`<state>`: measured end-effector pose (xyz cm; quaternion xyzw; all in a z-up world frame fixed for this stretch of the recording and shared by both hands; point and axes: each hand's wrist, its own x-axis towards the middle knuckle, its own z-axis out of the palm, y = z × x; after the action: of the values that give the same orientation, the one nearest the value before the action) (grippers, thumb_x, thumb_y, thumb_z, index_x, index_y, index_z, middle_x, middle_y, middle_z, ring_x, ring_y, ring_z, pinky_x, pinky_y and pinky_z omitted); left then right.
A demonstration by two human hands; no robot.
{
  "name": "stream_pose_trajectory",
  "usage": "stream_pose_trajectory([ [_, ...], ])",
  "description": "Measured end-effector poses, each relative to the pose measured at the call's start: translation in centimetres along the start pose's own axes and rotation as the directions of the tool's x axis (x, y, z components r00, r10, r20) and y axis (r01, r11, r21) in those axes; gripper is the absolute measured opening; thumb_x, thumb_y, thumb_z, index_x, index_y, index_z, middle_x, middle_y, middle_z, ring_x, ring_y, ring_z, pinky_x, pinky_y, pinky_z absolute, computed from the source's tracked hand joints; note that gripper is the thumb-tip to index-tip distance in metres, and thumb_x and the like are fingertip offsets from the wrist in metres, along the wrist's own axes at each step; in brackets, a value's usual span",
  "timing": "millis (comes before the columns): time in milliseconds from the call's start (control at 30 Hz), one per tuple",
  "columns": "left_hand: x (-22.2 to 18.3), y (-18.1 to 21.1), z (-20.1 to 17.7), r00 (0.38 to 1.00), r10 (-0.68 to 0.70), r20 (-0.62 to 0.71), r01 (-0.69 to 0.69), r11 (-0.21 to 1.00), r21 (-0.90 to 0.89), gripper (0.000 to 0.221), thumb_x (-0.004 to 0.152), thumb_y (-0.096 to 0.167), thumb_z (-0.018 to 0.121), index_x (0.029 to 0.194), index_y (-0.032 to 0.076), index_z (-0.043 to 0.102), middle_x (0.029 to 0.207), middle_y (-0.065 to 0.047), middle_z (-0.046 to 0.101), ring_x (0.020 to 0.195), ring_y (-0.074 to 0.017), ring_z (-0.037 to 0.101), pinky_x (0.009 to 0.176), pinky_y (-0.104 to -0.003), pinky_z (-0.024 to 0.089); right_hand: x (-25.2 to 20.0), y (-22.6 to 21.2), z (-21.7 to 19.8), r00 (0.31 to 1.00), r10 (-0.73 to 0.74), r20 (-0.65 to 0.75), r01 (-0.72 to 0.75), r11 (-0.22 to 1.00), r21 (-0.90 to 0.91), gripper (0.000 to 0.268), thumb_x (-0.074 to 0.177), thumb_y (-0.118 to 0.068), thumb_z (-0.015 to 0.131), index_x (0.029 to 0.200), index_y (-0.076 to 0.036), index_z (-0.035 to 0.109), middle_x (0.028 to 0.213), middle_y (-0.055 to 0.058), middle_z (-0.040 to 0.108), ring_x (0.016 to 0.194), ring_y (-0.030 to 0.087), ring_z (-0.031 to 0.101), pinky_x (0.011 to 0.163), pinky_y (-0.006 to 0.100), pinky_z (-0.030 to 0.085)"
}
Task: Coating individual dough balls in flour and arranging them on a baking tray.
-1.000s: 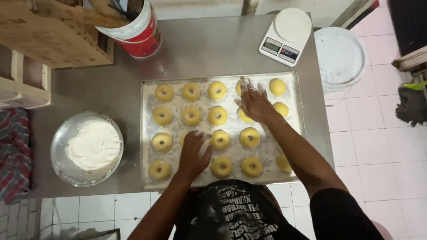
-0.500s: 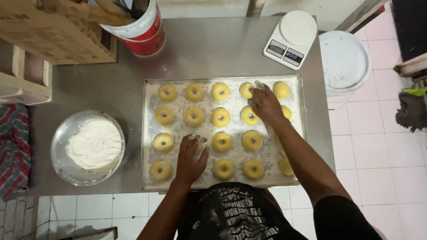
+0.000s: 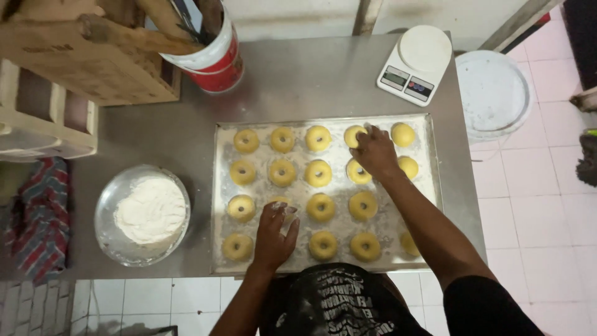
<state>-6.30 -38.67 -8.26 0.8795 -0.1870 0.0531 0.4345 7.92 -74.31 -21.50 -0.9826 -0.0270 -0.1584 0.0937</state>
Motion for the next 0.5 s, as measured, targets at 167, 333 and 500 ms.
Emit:
stream_pose_trajectory([
  [167, -1.0, 0.1, -1.9, 0.998, -0.055, -0.016, 0.054, 0.998, -0.033, 0.018, 0.094, 0.017, 0.068, 0.109, 0.01, 0.071, 0.108, -0.01, 0.062, 0.117, -0.033, 0.065, 0.103, -0.045, 0.051, 0.0, -1.7, -2.5, 0.981, 0.145, 0.127, -0.152, 0.987, 0.048, 0.046, 0.081, -0.048, 0.075, 0.121, -0.026, 0.072, 0.148, 0.012, 0.055, 0.116, 0.045, 0.063, 0.087, 0.058, 0.06],
  [333, -3.8, -4.1, -1.8, 0.993, 0.077, -0.09, -0.073, 0.996, 0.051, 0.036, 0.093, 0.021, 0.071, 0.119, -0.004, 0.066, 0.123, -0.02, 0.061, 0.123, -0.0367, 0.057, 0.105, -0.047, 0.049, 2.8, -6.3, -8.7, 0.84, 0.298, 0.454, -0.346, 0.938, 0.023, 0.054, 0.087, -0.051, 0.058, 0.119, -0.011, 0.073, 0.151, 0.017, 0.048, 0.133, 0.038, 0.044, 0.108, 0.048, 0.037],
  [500, -3.4, -3.9, -6.3, 0.995, 0.05, -0.088, -0.055, 0.997, -0.055, 0.027, 0.093, 0.02, 0.069, 0.115, 0.004, 0.07, 0.119, -0.016, 0.062, 0.12, -0.0336, 0.059, 0.103, -0.045, 0.049, 4.6, -5.9, -10.3, 0.833, 0.407, 0.375, -0.515, 0.819, 0.255, 0.05, 0.084, -0.045, 0.057, 0.052, -0.007, 0.046, 0.052, 0.005, 0.048, 0.052, 0.017, 0.045, 0.052, 0.041, 0.036],
])
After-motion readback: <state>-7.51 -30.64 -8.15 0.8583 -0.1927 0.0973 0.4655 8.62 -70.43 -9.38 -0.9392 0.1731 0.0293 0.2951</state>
